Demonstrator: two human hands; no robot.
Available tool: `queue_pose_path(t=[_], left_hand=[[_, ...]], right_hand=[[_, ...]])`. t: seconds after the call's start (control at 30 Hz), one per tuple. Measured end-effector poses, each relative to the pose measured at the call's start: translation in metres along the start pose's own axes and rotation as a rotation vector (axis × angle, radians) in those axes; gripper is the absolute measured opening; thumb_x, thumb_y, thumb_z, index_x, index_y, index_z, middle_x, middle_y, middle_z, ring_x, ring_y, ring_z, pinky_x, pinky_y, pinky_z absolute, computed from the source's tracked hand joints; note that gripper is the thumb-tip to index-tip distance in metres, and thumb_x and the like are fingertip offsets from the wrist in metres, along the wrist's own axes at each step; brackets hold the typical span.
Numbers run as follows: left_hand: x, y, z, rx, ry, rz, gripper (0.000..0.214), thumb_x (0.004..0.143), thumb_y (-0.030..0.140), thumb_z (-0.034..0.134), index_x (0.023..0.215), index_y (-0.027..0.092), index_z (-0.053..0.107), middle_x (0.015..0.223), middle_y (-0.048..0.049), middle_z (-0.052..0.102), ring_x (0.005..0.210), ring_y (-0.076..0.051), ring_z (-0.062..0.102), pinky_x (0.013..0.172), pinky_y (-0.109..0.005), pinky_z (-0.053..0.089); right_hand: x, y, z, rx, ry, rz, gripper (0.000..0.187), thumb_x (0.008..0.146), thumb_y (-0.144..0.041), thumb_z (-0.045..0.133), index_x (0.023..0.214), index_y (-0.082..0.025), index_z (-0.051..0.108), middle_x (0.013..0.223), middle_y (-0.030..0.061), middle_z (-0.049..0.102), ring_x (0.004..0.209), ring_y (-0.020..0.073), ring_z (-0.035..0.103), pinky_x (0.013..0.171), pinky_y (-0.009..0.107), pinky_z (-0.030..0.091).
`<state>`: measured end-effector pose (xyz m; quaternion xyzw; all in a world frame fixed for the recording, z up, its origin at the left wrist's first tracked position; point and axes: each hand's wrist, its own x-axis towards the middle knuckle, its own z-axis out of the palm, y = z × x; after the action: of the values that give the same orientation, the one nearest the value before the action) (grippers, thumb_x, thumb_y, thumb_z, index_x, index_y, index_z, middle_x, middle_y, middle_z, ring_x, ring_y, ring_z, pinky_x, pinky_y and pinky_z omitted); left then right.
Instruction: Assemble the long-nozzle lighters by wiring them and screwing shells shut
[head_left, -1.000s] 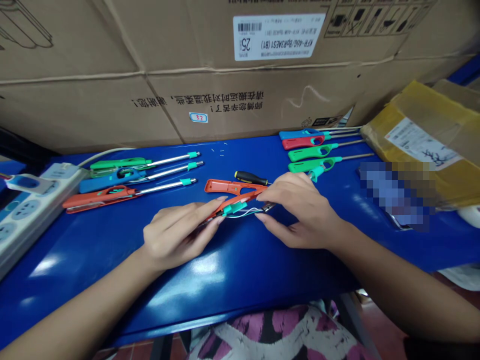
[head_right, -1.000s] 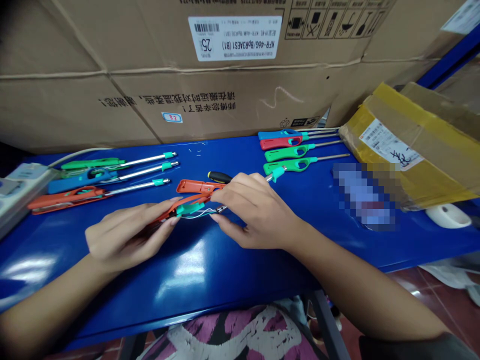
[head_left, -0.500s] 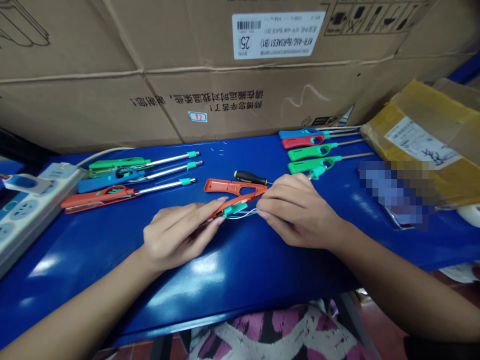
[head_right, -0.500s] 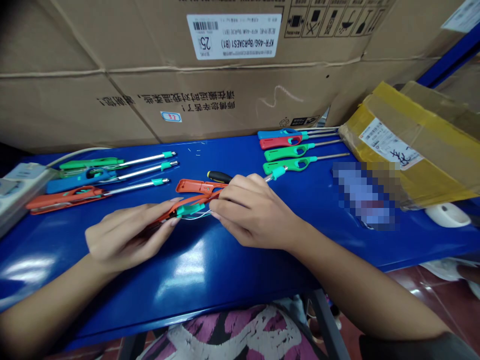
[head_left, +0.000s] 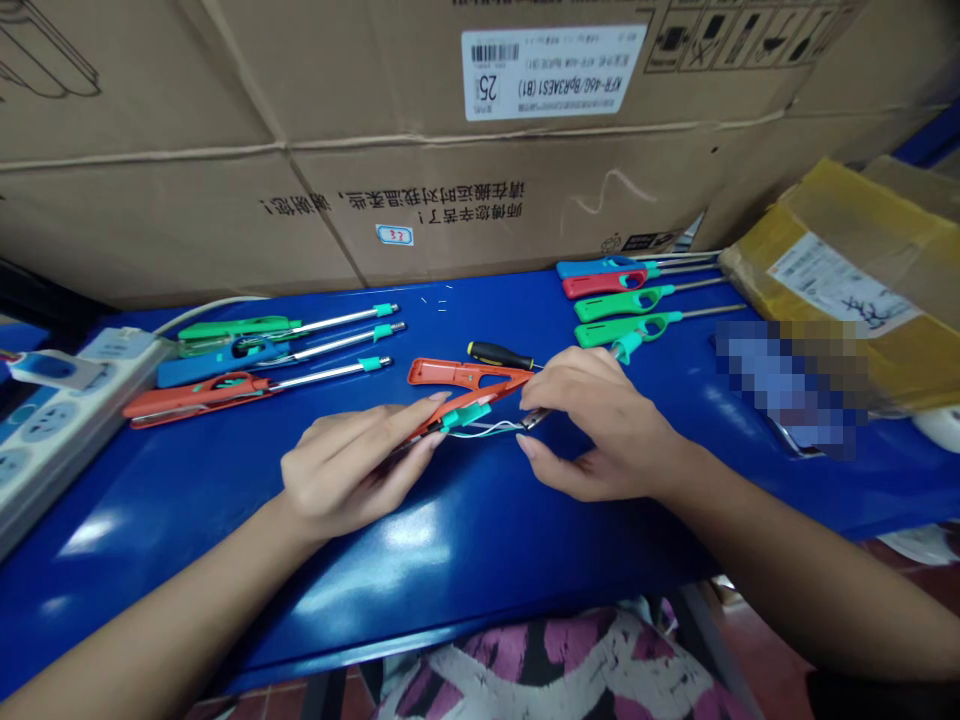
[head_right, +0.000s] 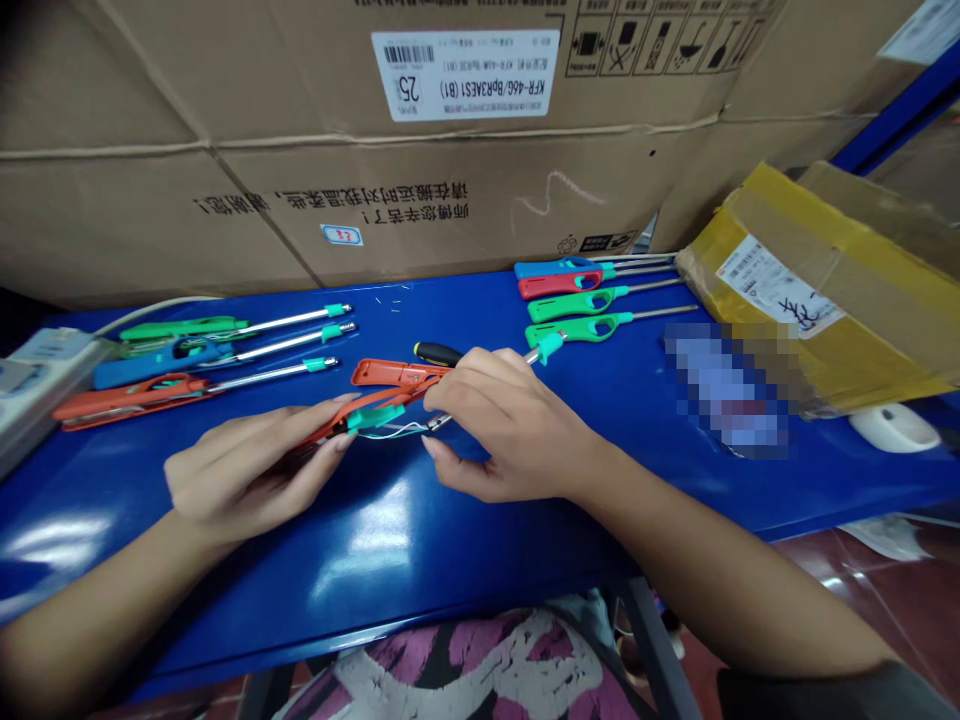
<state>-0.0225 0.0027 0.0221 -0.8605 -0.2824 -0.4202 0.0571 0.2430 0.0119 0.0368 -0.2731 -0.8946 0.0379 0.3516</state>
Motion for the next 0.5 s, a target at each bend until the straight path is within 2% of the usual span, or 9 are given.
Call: queue_pose_path(t=[0.5], left_hand=[[-0.0024,-0.0008,0.0000,-0.029,0.004,0.012,0.043,0.082,0.005,0.075,0.124,0.010,0.068,0.078,-0.0041,0.074,0.058,-0.010,0.064,0.057,-0.020,0.051]], right_hand=[[-0.0016,0.0008,0.0017,-0.156,0.069,-0.068,0.018,0.090,-0.030,0.068,0.098,-0.021,0.054,0.089,0.0020,0.071,0.082,0.0198,0.060,0.072,0.035,0.042]])
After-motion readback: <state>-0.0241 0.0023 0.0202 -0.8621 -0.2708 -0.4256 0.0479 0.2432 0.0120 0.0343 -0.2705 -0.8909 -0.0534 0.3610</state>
